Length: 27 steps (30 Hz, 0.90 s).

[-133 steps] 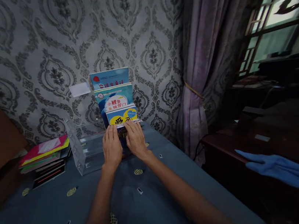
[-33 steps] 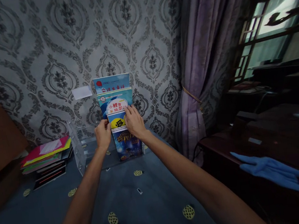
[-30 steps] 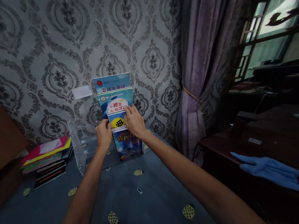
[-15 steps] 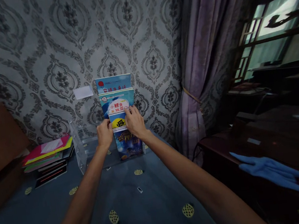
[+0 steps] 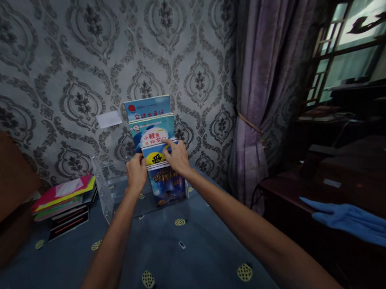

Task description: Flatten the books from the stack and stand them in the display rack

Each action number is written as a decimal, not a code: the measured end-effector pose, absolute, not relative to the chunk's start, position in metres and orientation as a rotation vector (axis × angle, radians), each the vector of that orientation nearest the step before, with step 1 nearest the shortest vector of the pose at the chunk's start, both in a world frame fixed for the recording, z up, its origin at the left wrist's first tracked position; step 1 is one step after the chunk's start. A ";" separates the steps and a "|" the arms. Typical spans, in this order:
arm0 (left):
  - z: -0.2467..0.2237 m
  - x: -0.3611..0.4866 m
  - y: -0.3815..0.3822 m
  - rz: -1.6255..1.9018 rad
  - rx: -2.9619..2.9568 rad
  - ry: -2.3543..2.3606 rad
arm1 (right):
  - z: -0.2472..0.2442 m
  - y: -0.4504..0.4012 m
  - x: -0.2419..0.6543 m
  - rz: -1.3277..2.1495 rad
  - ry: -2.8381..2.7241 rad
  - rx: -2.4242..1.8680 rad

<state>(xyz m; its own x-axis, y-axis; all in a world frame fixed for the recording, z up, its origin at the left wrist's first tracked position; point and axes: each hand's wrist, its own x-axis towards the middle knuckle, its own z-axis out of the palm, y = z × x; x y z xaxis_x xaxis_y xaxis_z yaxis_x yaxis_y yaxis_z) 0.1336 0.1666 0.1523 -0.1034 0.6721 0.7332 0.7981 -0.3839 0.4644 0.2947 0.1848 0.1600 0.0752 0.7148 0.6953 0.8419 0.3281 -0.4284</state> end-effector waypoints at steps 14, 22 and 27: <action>0.149 0.132 0.171 -1.522 -2.010 -1.655 | 0.153 0.196 0.301 -0.157 -1.604 -1.281; 0.149 0.134 0.169 -1.529 -2.005 -1.653 | 0.152 0.198 0.305 -0.136 -1.600 -1.230; 0.150 0.132 0.170 -1.542 -2.029 -1.658 | 0.152 0.196 0.306 -0.118 -1.642 -1.257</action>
